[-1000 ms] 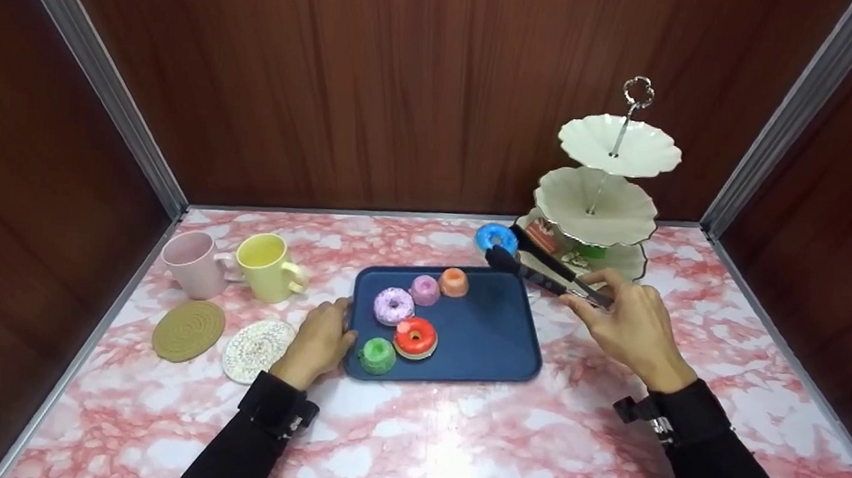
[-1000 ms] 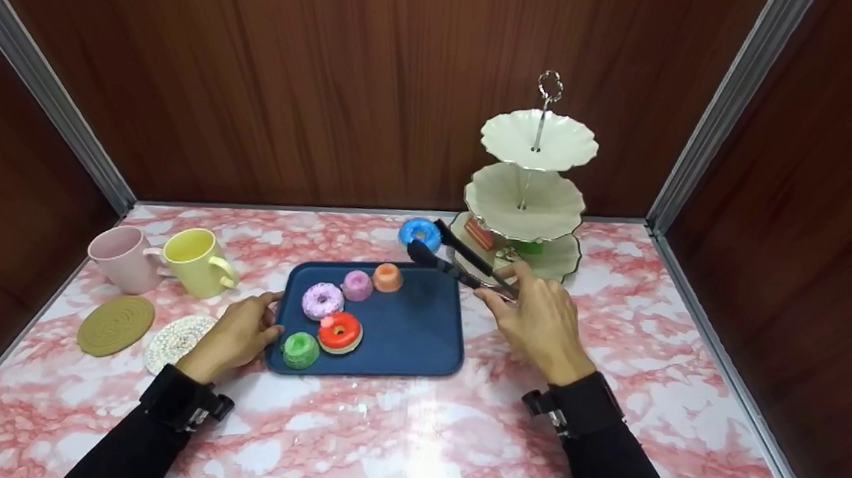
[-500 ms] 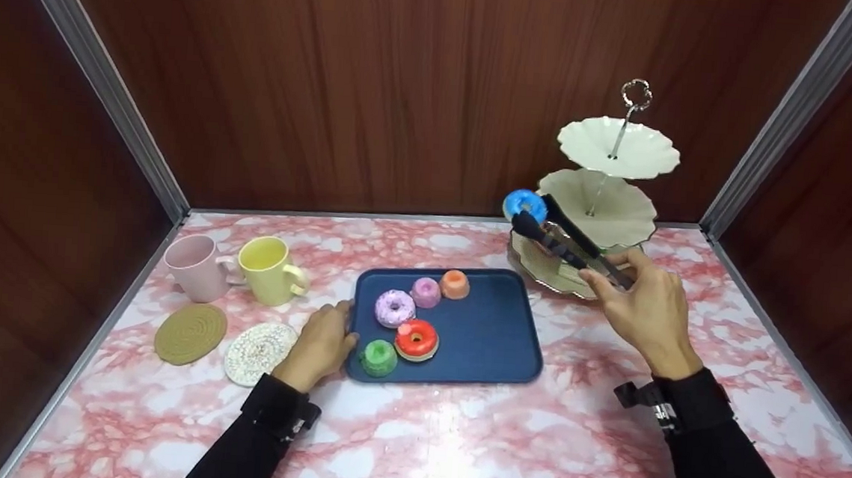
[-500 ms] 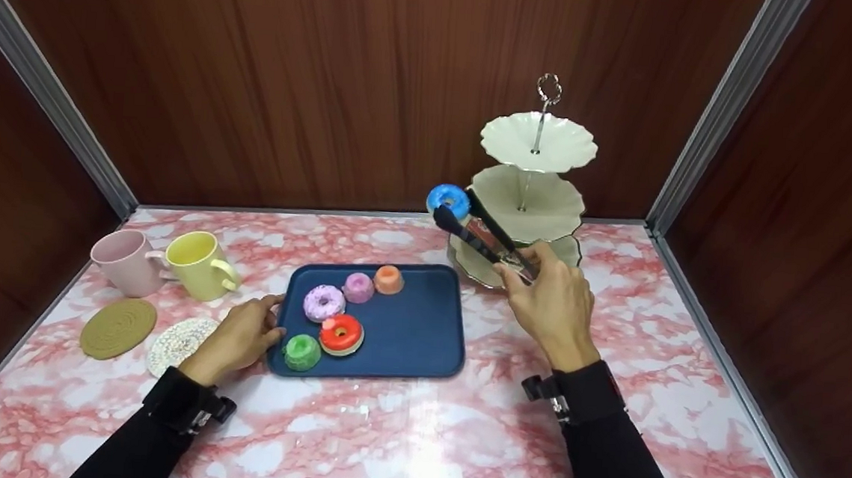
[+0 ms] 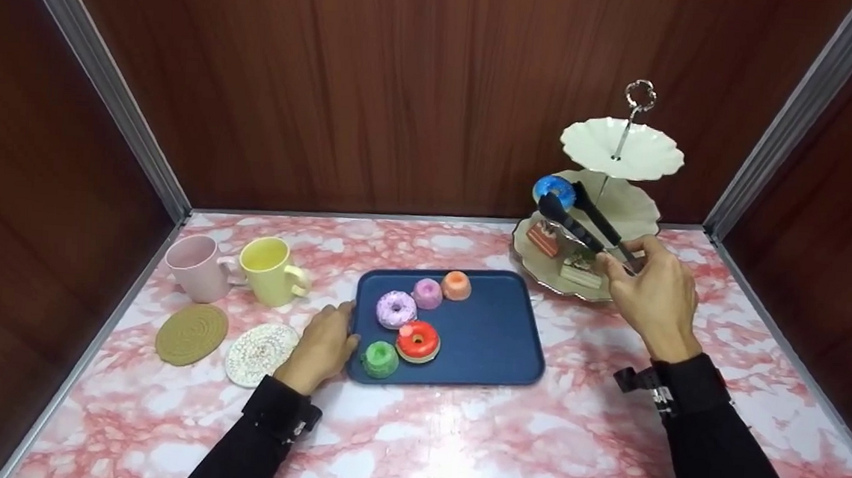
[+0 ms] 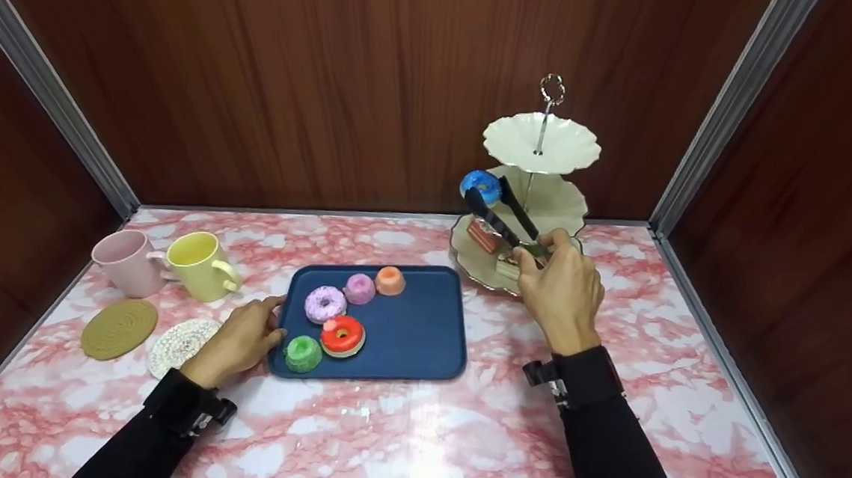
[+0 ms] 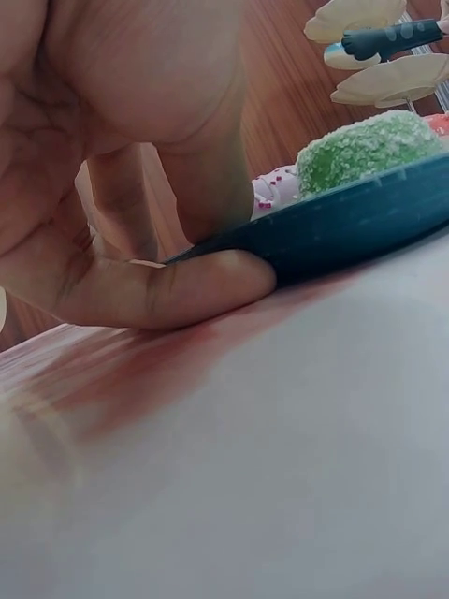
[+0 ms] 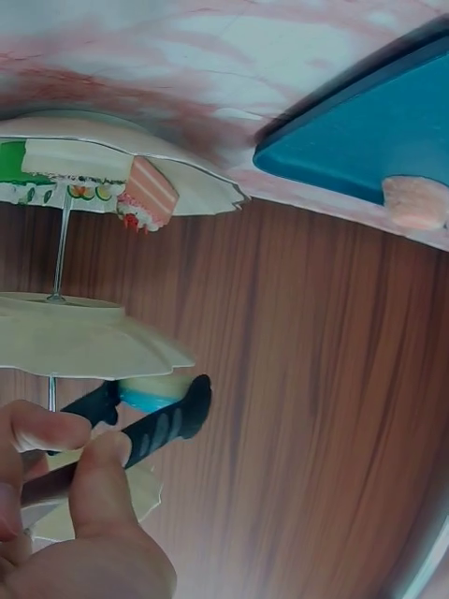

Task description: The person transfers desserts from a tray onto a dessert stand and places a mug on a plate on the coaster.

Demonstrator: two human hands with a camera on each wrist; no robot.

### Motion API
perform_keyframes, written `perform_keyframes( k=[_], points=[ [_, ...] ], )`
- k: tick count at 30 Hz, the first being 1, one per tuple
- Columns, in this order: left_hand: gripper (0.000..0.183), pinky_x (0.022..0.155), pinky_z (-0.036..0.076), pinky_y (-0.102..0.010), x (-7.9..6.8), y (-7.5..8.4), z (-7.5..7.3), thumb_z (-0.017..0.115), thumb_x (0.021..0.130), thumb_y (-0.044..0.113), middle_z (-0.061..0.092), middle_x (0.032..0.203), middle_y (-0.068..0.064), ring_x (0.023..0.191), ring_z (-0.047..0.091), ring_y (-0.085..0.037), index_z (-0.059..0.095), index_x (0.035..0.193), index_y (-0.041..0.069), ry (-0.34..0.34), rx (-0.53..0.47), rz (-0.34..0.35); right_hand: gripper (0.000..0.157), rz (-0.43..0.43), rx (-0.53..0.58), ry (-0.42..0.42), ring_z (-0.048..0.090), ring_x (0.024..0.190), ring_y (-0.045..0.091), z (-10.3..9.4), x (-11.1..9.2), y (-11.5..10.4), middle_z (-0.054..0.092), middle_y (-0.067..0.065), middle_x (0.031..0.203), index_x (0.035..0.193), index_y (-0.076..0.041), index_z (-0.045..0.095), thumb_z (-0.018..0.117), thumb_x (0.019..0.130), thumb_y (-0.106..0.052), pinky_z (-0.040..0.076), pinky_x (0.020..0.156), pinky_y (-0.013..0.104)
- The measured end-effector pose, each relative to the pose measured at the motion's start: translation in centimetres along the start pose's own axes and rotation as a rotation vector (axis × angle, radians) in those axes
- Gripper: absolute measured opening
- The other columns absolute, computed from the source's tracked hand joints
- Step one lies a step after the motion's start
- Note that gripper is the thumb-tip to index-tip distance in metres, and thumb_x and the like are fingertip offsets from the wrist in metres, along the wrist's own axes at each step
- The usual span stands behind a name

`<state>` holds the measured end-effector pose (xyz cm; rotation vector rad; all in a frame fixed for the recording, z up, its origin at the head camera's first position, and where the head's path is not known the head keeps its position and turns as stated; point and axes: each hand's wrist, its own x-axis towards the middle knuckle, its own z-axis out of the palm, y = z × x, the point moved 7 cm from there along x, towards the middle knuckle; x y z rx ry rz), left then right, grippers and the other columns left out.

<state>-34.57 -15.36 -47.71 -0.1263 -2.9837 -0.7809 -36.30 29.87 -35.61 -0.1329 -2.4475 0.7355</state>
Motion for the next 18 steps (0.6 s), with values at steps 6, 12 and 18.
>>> perform_keyframes(
  k=[6, 12, 18],
  points=[
    [0.056, 0.096, 0.044, -0.045, 0.0, 0.1, -0.1, 0.065, 0.083, 0.012, 0.056, 0.115, -0.02, 0.107, 0.055, -0.034, 0.044, 0.135, 0.006, 0.012, 0.024, 0.01, 0.049, 0.027, -0.066, 0.022, 0.061, 0.074, 0.031, 0.2, 0.5, 0.1, 0.066, 0.004, 0.077, 0.102, -0.018, 0.062, 0.062, 0.076, -0.06, 0.037, 0.052, 0.04],
    [0.055, 0.094, 0.045, -0.045, 0.0, 0.1, -0.1, 0.065, 0.082, 0.012, 0.057, 0.113, -0.021, 0.105, 0.056, -0.034, 0.046, 0.133, 0.004, 0.015, 0.034, 0.025, 0.045, 0.029, -0.138, 0.029, 0.06, 0.073, 0.038, 0.4, 0.8, -0.3, 0.066, 0.01, 0.077, 0.103, -0.016, 0.06, 0.062, 0.079, -0.054, 0.034, 0.048, 0.042],
    [0.055, 0.093, 0.046, -0.046, -0.1, 0.1, 0.0, 0.065, 0.083, 0.011, 0.056, 0.112, -0.021, 0.104, 0.056, -0.034, 0.046, 0.134, 0.005, 0.007, 0.027, 0.021, 0.043, 0.023, -0.192, 0.046, 0.058, 0.07, 0.045, 0.3, 0.9, -1.1, 0.067, 0.02, 0.086, 0.105, -0.012, 0.058, 0.062, 0.081, -0.047, 0.032, 0.045, 0.045]
  ],
)
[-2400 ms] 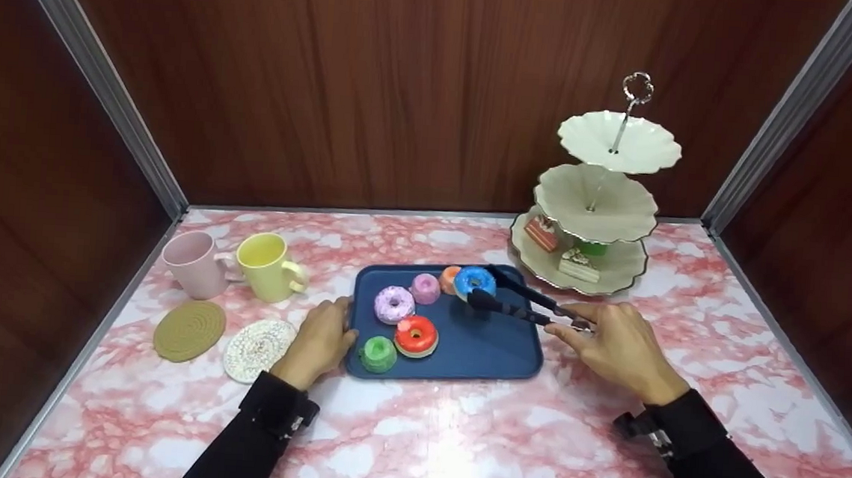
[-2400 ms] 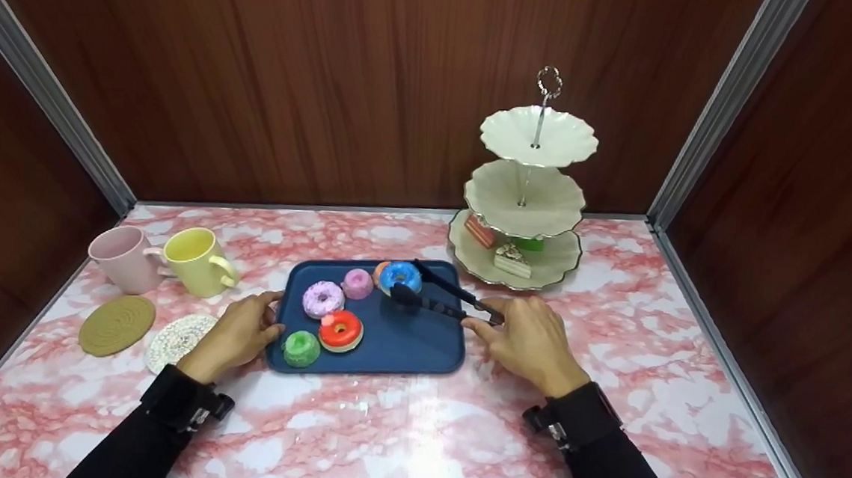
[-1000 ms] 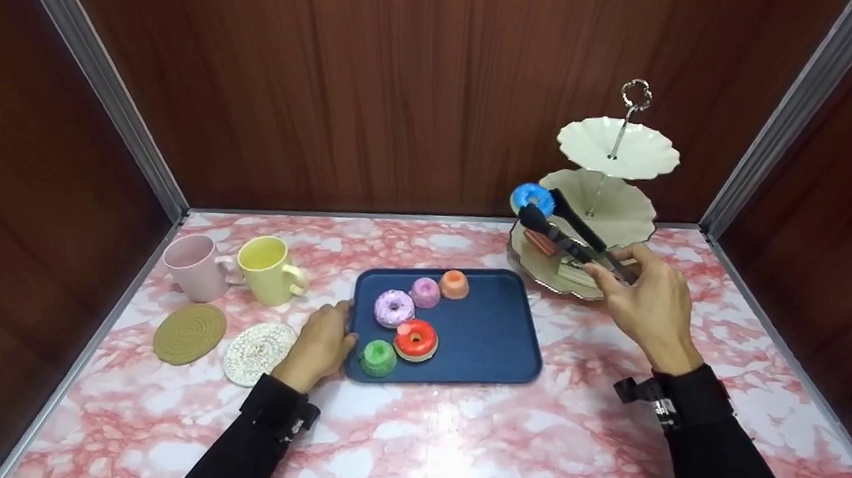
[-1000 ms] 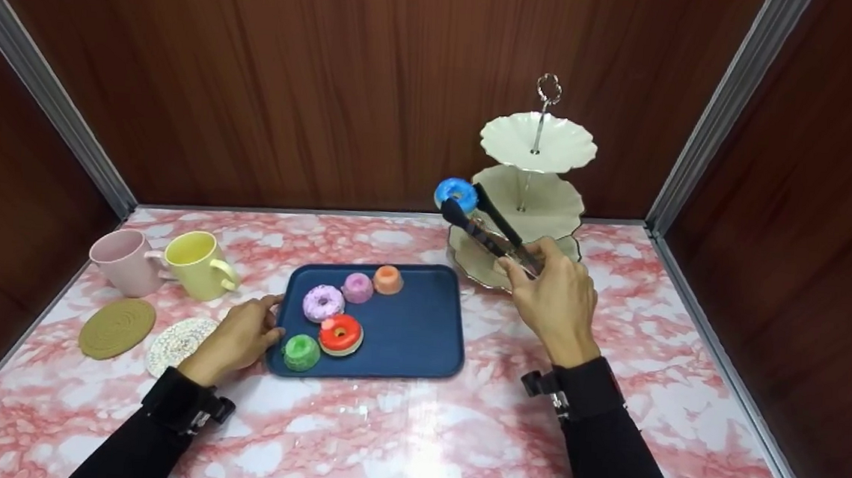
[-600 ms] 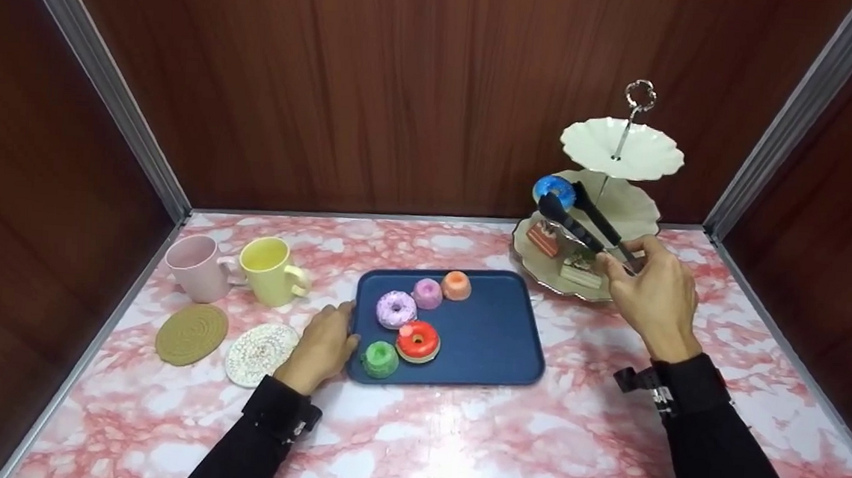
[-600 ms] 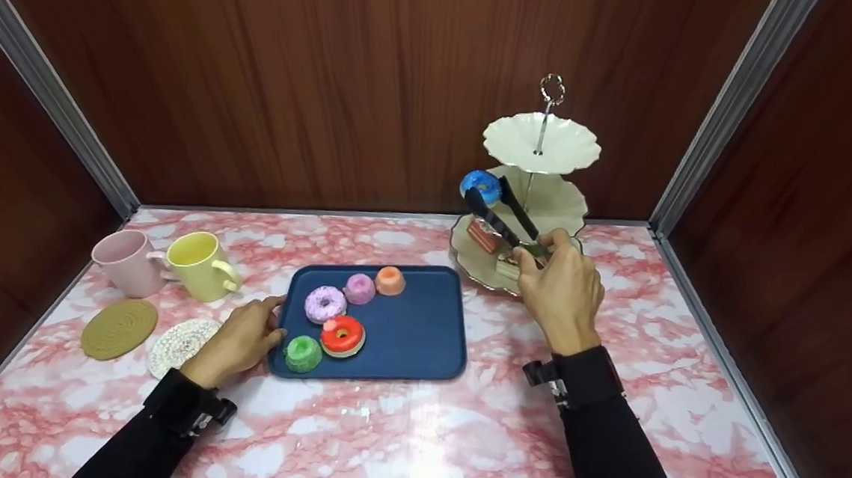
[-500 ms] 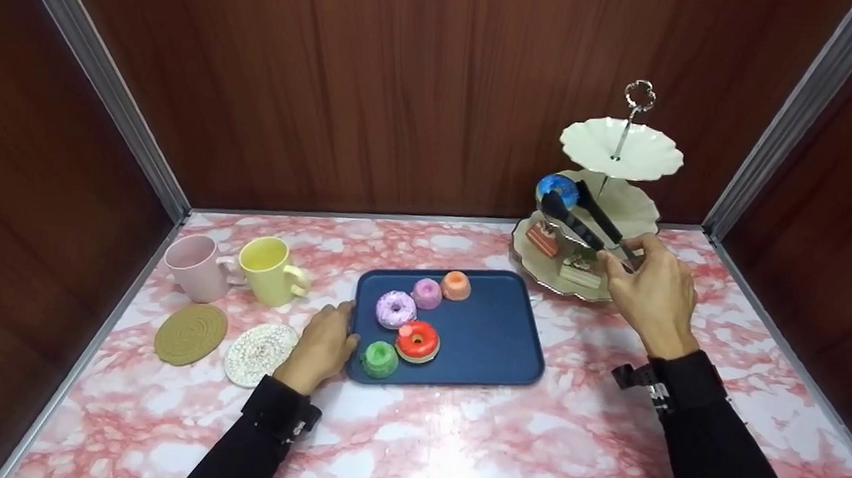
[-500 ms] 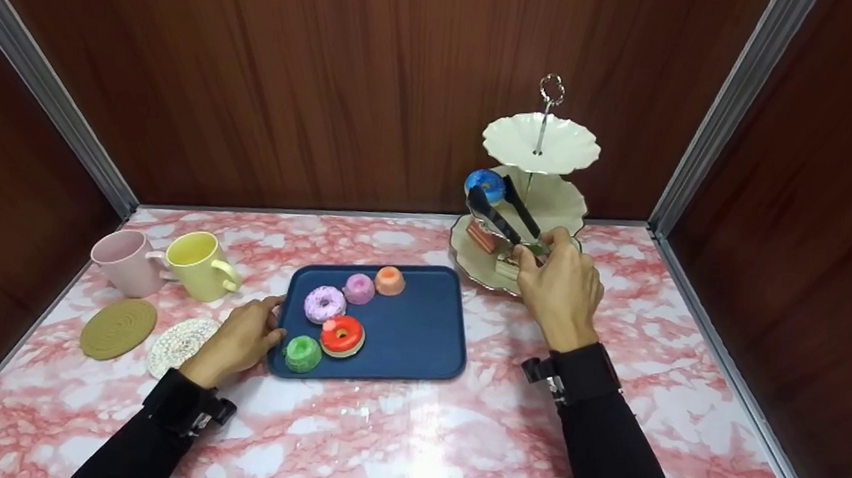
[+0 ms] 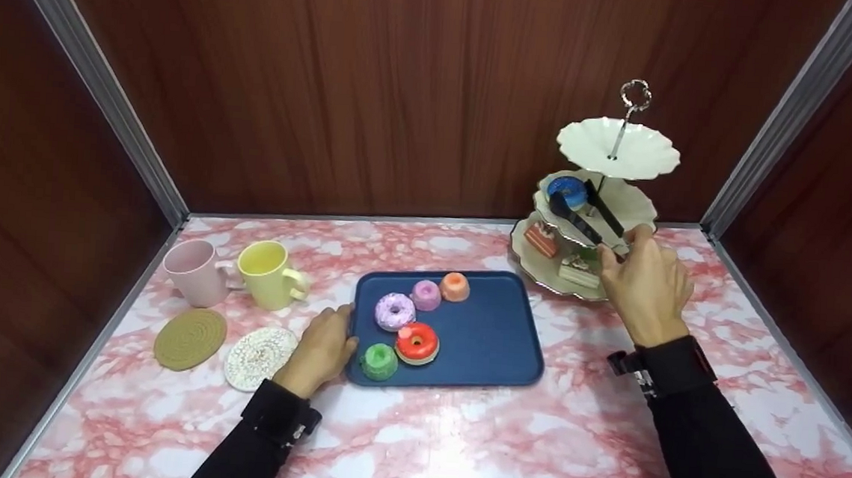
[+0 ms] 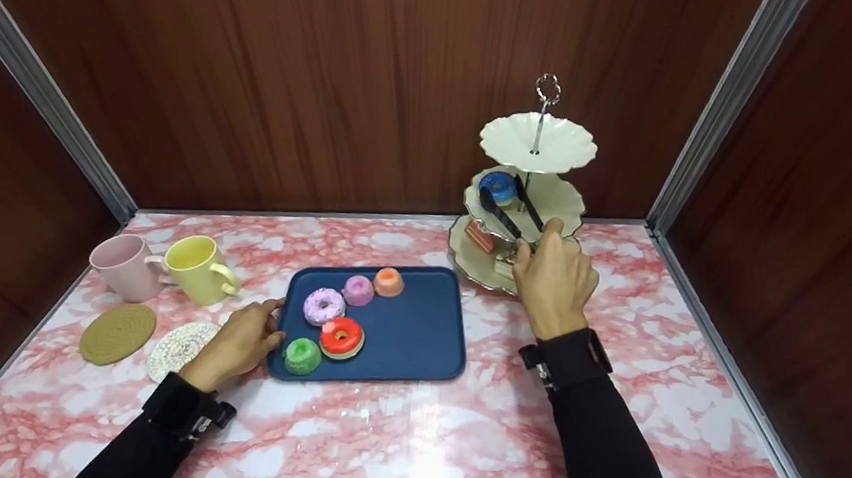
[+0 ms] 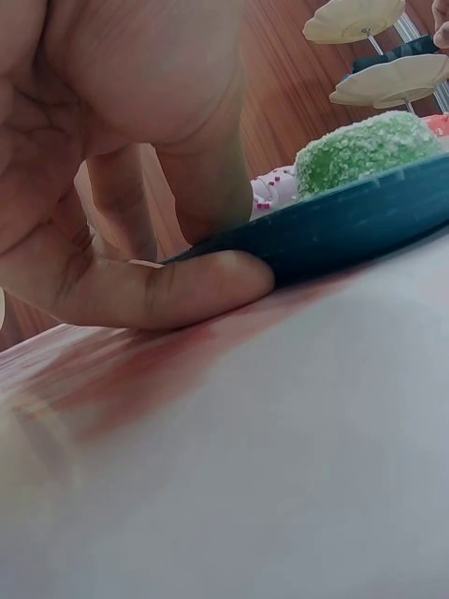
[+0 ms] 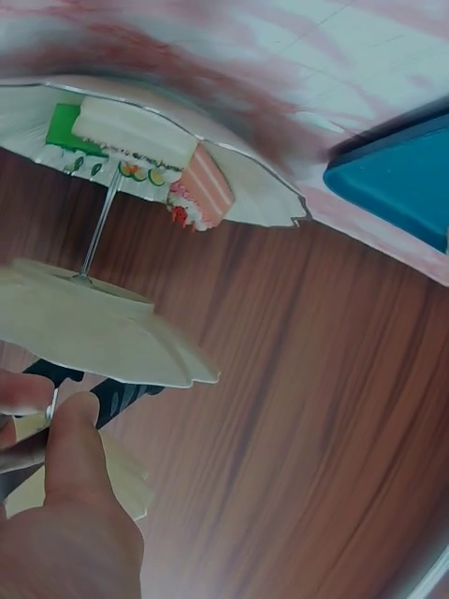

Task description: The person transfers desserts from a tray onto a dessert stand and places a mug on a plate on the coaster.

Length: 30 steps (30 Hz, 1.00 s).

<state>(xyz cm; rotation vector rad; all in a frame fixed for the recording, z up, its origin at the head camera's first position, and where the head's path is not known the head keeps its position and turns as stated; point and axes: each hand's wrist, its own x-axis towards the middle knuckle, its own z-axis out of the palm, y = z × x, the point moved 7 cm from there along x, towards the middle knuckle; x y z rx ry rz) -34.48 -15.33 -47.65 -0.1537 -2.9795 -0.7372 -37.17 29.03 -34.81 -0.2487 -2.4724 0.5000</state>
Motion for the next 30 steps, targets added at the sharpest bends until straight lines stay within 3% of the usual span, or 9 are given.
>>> perform_keyframes(
  k=[7, 12, 20, 30],
  points=[
    [0.055, 0.093, 0.046, -0.045, 0.0, 0.0, -0.2, 0.065, 0.082, 0.011, 0.057, 0.112, -0.02, 0.104, 0.056, -0.034, 0.046, 0.134, 0.005, 0.012, -0.007, 0.004, 0.043, -0.053, -0.045, 0.024, 0.056, 0.062, 0.05, -0.3, 0.1, -1.6, 0.059, 0.027, 0.071, 0.1, -0.004, 0.05, 0.063, 0.082, -0.041, 0.031, 0.039, 0.047],
    [0.055, 0.093, 0.046, -0.045, -0.1, 0.1, -0.1, 0.065, 0.082, 0.011, 0.057, 0.111, -0.02, 0.103, 0.056, -0.034, 0.047, 0.133, 0.005, 0.017, -0.011, 0.006, 0.044, -0.058, -0.029, -0.006, 0.056, 0.063, 0.049, -0.3, 0.1, -2.1, 0.058, 0.028, 0.073, 0.097, -0.001, 0.047, 0.065, 0.082, -0.038, 0.036, 0.042, 0.05],
    [0.054, 0.093, 0.045, -0.045, -0.2, 0.3, -0.2, 0.065, 0.082, 0.011, 0.057, 0.109, -0.02, 0.102, 0.056, -0.033, 0.047, 0.132, 0.003, 0.025, 0.013, 0.036, 0.048, -0.054, 0.011, -0.013, 0.057, 0.065, 0.048, -0.9, -0.3, -2.1, 0.058, 0.027, 0.07, 0.105, 0.0, 0.047, 0.066, 0.082, -0.038, 0.039, 0.047, 0.051],
    [0.055, 0.093, 0.045, -0.045, -0.3, 0.2, -0.2, 0.065, 0.083, 0.012, 0.056, 0.111, -0.02, 0.104, 0.055, -0.033, 0.046, 0.134, 0.005, 0.021, -0.001, 0.019, 0.048, -0.098, 0.05, 0.06, 0.058, 0.062, 0.045, -1.1, -1.0, -2.0, 0.06, 0.023, 0.066, 0.106, -0.001, 0.053, 0.068, 0.08, -0.038, 0.04, 0.048, 0.051]
  ],
)
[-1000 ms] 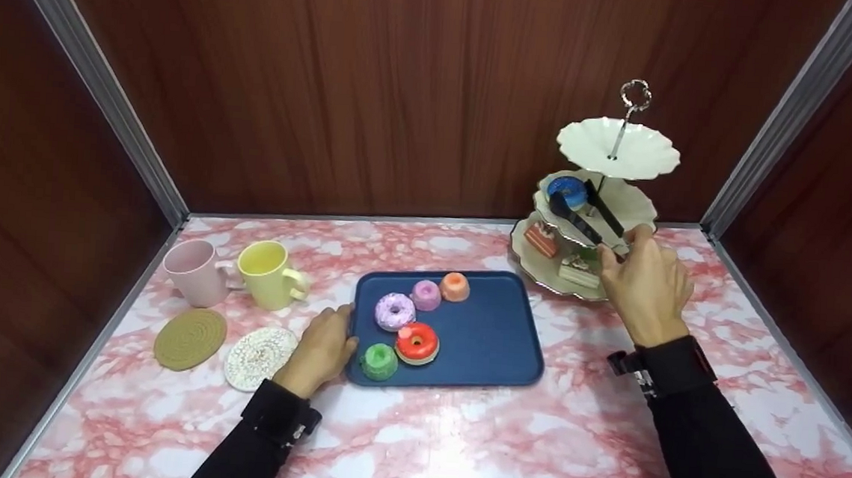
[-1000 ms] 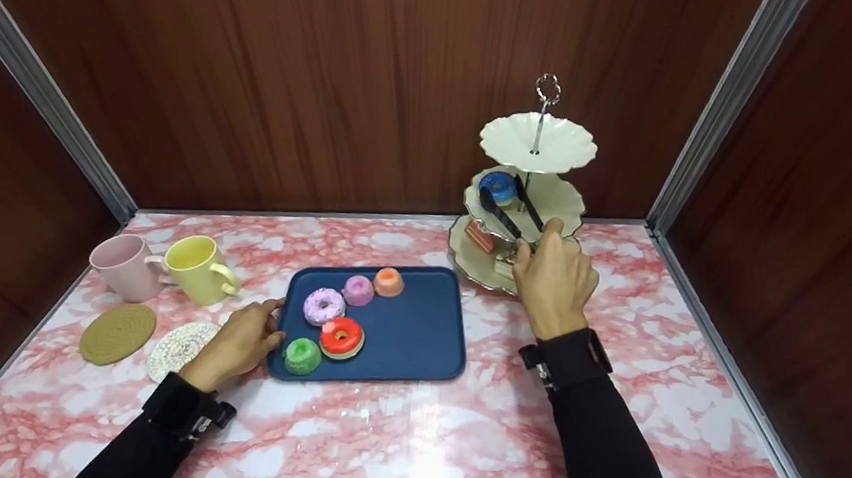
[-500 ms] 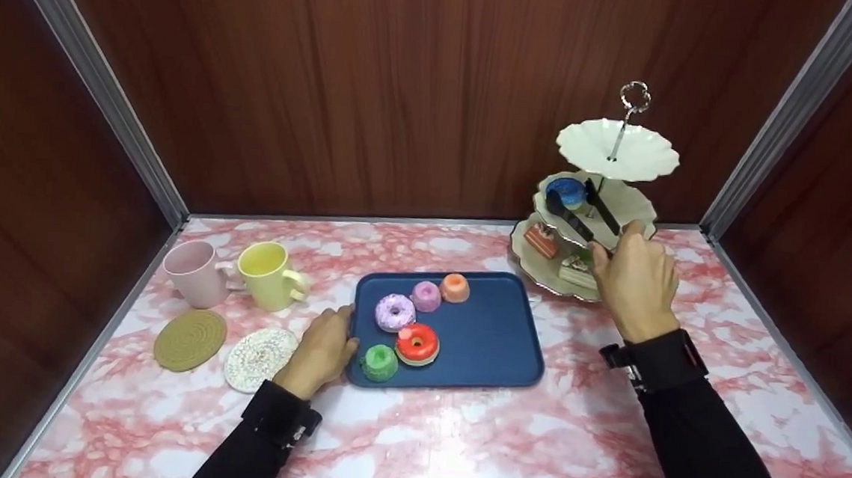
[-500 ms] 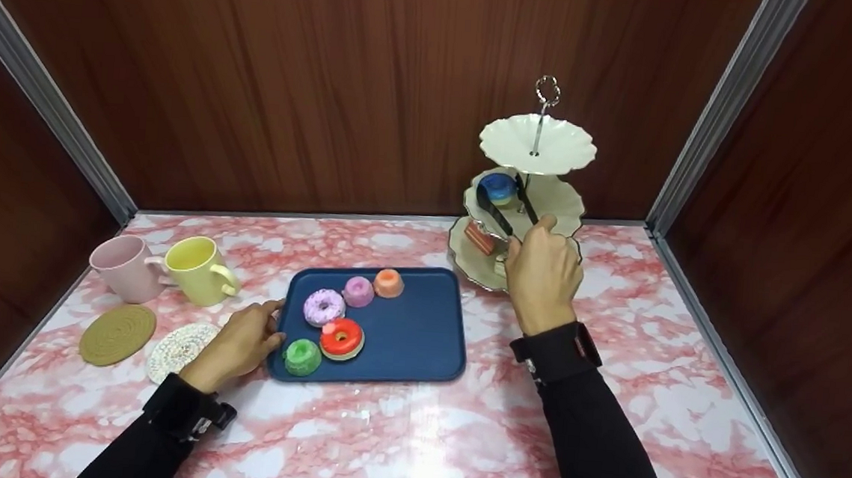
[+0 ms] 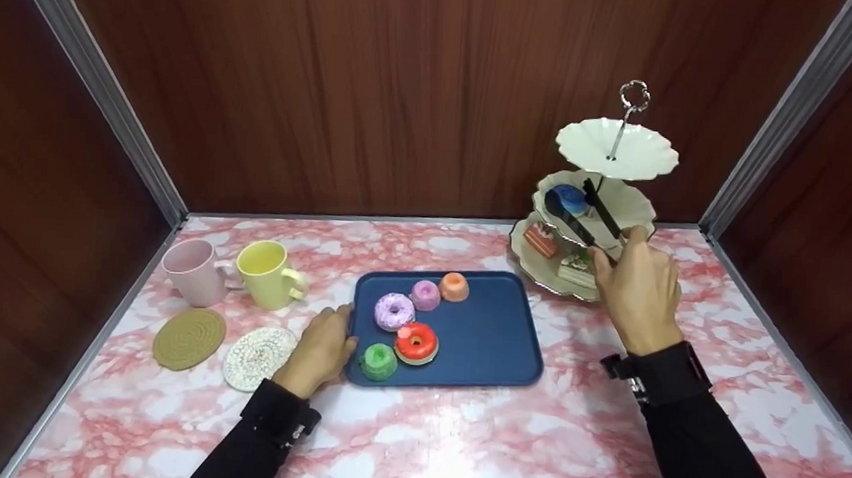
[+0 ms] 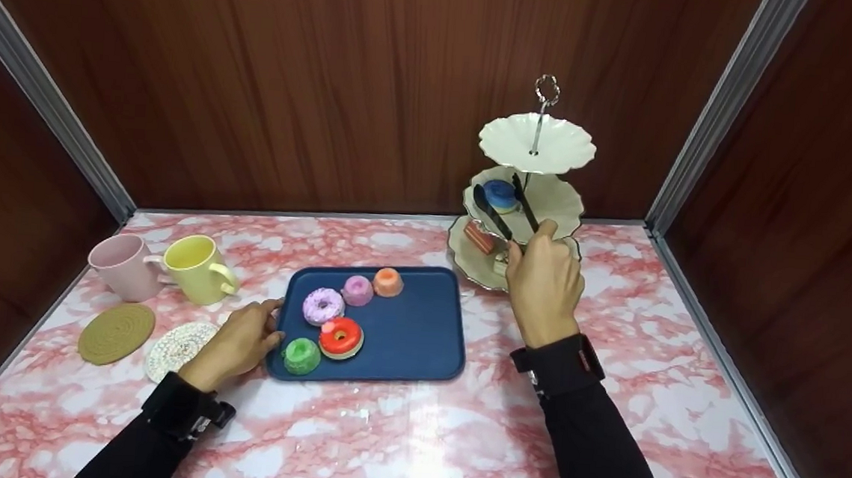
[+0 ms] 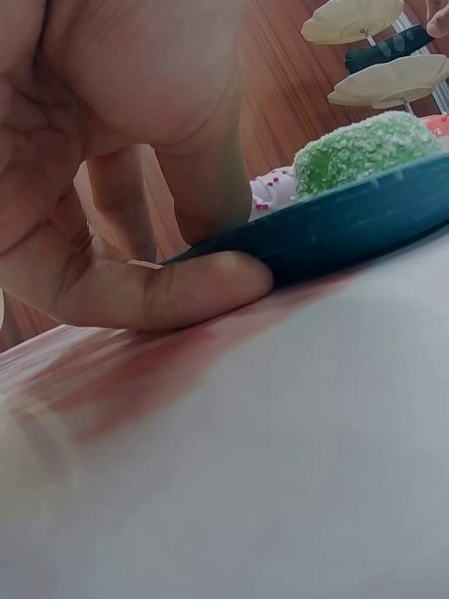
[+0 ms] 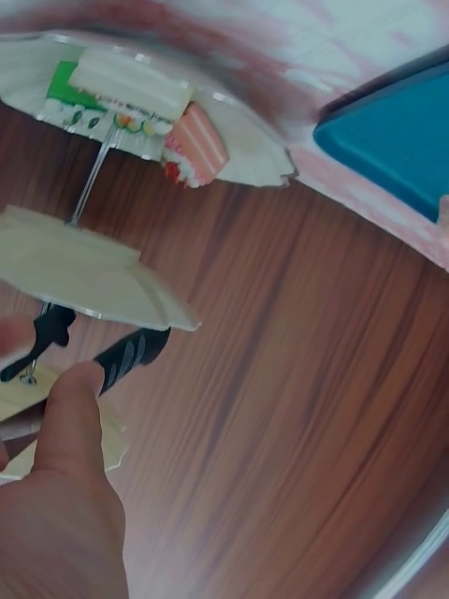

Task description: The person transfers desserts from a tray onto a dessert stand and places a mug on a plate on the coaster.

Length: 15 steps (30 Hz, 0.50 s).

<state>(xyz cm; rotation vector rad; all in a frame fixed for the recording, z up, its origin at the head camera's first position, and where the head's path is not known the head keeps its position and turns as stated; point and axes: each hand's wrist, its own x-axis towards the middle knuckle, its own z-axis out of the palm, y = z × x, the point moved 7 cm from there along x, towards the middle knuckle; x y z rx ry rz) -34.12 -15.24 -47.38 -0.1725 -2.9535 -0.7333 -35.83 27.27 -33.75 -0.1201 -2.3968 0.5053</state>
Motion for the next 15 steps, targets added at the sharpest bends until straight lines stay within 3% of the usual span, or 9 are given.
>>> perform_keyframes(
  k=[4, 8, 15],
  points=[
    [0.055, 0.094, 0.045, -0.044, 0.0, 0.0, 0.0, 0.065, 0.083, 0.013, 0.056, 0.112, -0.019, 0.105, 0.055, -0.033, 0.045, 0.135, 0.005, -0.001, -0.002, -0.006, 0.049, -0.007, 0.045, 0.032, 0.06, 0.064, 0.044, 0.3, -0.5, 0.3, 0.065, 0.02, 0.07, 0.112, -0.006, 0.055, 0.067, 0.081, -0.041, 0.041, 0.049, 0.051],
    [0.056, 0.094, 0.045, -0.044, 0.0, -0.1, 0.0, 0.065, 0.083, 0.013, 0.056, 0.113, -0.019, 0.104, 0.055, -0.033, 0.045, 0.135, 0.005, 0.003, -0.001, -0.005, 0.051, -0.021, 0.078, 0.055, 0.059, 0.055, 0.036, 0.8, -1.1, 0.5, 0.06, 0.01, 0.062, 0.117, -0.01, 0.054, 0.066, 0.081, -0.044, 0.041, 0.045, 0.046],
    [0.056, 0.094, 0.045, -0.045, 0.1, -0.1, 0.0, 0.065, 0.083, 0.012, 0.056, 0.113, -0.02, 0.104, 0.056, -0.033, 0.046, 0.134, 0.004, 0.006, -0.001, -0.006, 0.052, -0.046, 0.131, 0.093, 0.057, 0.054, 0.027, 1.3, -2.0, 0.2, 0.059, 0.002, 0.062, 0.117, -0.013, 0.058, 0.067, 0.079, -0.046, 0.04, 0.045, 0.043]
  ],
)
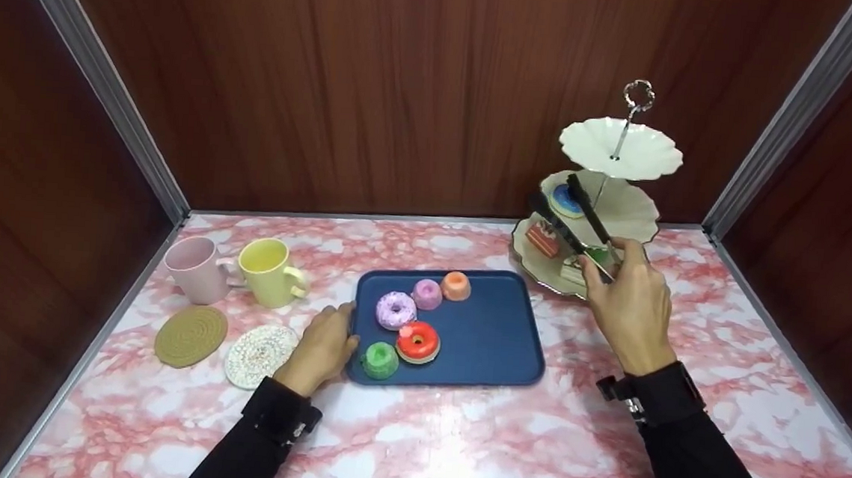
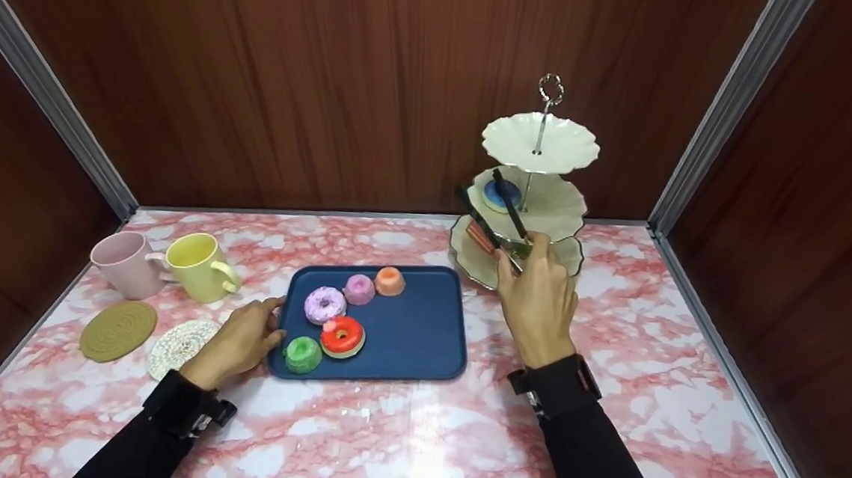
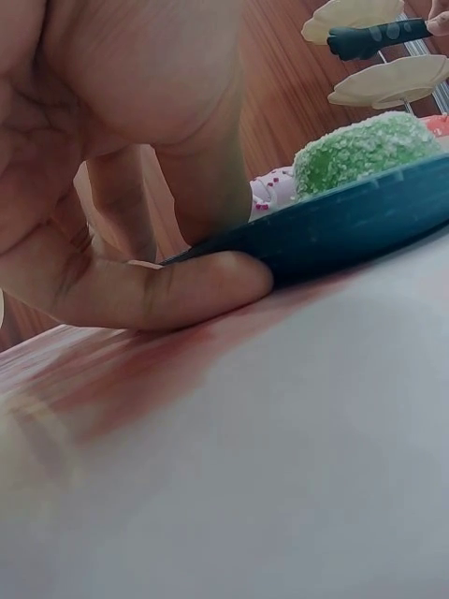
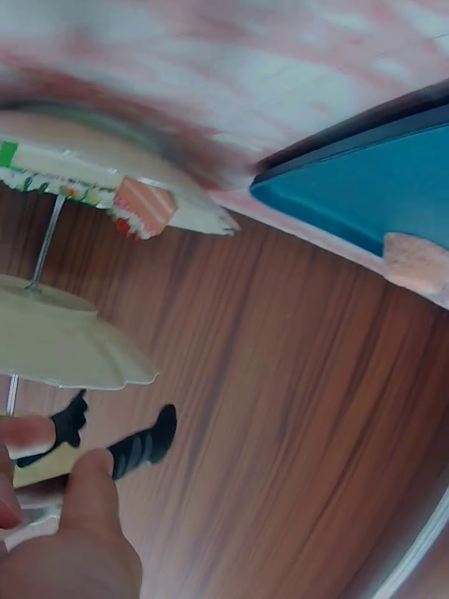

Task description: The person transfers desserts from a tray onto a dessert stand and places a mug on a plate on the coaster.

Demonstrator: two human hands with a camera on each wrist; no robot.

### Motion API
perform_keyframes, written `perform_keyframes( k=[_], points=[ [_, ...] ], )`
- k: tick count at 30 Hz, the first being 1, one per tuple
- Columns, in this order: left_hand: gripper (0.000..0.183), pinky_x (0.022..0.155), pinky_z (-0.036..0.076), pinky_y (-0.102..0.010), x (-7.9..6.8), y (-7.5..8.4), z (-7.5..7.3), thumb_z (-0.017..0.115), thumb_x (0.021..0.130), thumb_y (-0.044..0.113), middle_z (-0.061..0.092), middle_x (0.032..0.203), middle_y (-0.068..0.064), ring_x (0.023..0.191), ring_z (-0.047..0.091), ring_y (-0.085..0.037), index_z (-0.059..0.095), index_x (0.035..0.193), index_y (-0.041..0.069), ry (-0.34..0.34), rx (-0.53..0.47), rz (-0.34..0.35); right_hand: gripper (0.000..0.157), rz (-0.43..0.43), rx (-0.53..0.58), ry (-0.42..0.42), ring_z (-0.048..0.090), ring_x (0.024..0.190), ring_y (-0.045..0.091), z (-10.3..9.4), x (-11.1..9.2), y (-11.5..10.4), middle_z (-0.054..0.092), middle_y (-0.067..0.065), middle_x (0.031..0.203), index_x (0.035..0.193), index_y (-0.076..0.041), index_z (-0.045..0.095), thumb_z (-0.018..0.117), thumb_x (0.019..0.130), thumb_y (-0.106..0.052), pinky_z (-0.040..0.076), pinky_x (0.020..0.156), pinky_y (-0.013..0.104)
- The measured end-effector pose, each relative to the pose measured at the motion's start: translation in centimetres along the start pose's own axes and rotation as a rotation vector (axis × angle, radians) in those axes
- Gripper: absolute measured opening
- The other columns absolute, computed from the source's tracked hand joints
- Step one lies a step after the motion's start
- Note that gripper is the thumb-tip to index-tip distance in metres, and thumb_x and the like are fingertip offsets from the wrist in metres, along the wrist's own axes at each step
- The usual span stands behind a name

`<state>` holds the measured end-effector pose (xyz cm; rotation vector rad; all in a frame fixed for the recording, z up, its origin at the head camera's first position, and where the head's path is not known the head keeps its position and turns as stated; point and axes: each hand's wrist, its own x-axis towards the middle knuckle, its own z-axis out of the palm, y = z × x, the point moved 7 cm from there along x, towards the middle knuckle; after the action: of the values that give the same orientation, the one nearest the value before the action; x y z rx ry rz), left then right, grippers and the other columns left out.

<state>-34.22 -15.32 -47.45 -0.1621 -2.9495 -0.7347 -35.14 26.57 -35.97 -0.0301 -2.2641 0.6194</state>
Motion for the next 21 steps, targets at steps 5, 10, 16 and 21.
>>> perform_keyframes(
  k=[5, 10, 16, 21],
  points=[
    [0.055, 0.095, 0.045, -0.044, 0.0, 0.1, 0.0, 0.066, 0.082, 0.012, 0.057, 0.113, -0.02, 0.106, 0.055, -0.034, 0.047, 0.133, 0.004, 0.009, 0.013, 0.008, 0.052, -0.032, 0.029, -0.013, 0.061, 0.057, 0.027, 0.2, -0.5, -0.4, 0.064, 0.002, 0.068, 0.116, -0.015, 0.059, 0.066, 0.078, -0.05, 0.041, 0.046, 0.043],
    [0.056, 0.094, 0.045, -0.044, -0.1, 0.0, 0.1, 0.066, 0.082, 0.012, 0.057, 0.113, -0.021, 0.105, 0.056, -0.034, 0.046, 0.133, 0.004, 0.006, 0.008, 0.011, 0.052, -0.034, 0.047, -0.085, 0.061, 0.06, 0.025, 1.0, -1.3, -0.5, 0.066, 0.001, 0.073, 0.115, -0.02, 0.06, 0.065, 0.076, -0.054, 0.041, 0.048, 0.041],
    [0.056, 0.095, 0.045, -0.044, -0.1, 0.0, 0.2, 0.065, 0.082, 0.011, 0.057, 0.113, -0.02, 0.107, 0.055, -0.033, 0.045, 0.134, 0.004, -0.01, -0.021, -0.003, 0.052, -0.068, 0.065, -0.196, 0.053, 0.051, 0.014, 2.3, -2.6, -0.9, 0.06, -0.008, 0.068, 0.116, -0.024, 0.06, 0.064, 0.076, -0.058, 0.036, 0.044, 0.031],
    [0.055, 0.095, 0.045, -0.043, 0.1, -0.1, 0.2, 0.065, 0.083, 0.01, 0.057, 0.111, -0.019, 0.105, 0.055, -0.032, 0.046, 0.134, 0.005, -0.021, -0.034, -0.017, 0.052, -0.165, 0.09, -0.242, 0.047, 0.047, 0.01, 2.9, -3.5, -1.5, 0.056, -0.008, 0.062, 0.116, -0.025, 0.06, 0.065, 0.075, -0.057, 0.033, 0.042, 0.028]
  ],
)
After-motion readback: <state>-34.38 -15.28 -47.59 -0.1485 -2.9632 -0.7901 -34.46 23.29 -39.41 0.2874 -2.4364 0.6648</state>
